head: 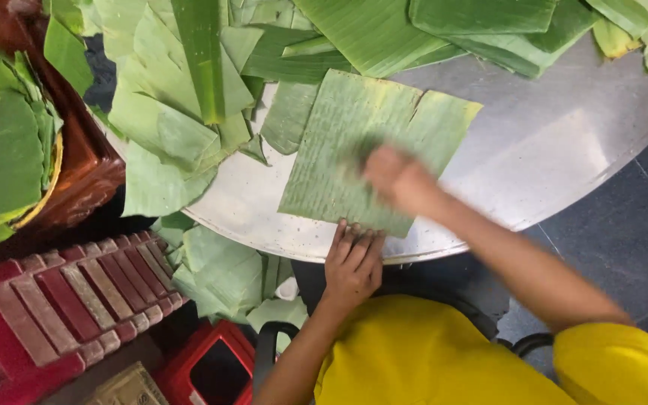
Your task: Wiping individual banana leaves with a cloth to clean them.
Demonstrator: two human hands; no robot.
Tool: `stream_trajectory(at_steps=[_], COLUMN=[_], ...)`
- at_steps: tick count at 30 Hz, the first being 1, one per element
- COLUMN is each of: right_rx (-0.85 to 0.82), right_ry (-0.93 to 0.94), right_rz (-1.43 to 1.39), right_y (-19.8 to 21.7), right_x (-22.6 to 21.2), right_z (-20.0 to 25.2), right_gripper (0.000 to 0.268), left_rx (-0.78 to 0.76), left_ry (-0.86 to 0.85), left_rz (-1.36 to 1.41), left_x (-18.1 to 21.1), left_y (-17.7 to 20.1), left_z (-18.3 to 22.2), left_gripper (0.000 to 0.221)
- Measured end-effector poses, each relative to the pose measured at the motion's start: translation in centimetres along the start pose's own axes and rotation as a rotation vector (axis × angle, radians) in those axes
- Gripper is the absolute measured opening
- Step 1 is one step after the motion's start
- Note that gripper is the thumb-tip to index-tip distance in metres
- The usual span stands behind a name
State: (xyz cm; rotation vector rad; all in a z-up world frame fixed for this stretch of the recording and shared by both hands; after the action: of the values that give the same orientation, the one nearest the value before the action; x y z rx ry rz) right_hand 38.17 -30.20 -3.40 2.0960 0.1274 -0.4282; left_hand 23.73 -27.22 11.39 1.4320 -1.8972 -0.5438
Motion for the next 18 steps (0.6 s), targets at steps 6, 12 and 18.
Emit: stream_trajectory(at_steps=[6, 12, 18], right_rx=[0.173, 0.280, -0.161], right_ry=[-0.284, -0.364, 0.036], right_rz=[0.318, 0.197, -0.202], right_y=[12.2, 12.4, 8.1], right_x=[10.4, 3.2, -7.0], right_z=[-2.3, -2.1, -10.8], right_gripper=[0.017, 0.024, 0.041], left_rx=[0.030, 0.018, -0.058], left_ry=[0.004, 0.138, 0.093], left_rz=[0.070, 0.003, -0.014], left_x=[-0.2, -3.1, -3.3], left_y=[1.0, 2.2, 0.9], left_z=[-0.8, -0.6, 0.1], left_gripper=[0.026, 0.030, 0.019])
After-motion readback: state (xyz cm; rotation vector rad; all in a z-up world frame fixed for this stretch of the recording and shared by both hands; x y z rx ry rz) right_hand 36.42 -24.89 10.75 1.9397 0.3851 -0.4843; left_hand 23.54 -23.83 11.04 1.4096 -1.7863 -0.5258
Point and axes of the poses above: each hand's wrist, its own z-axis away from the middle knuckle, its own y-axis out of the back of the hand, x = y × z, the point moved 10 cm from there along -z, towards the middle knuckle, and after that the axes turned 4 degrees about -z, right-handed, at the moved point
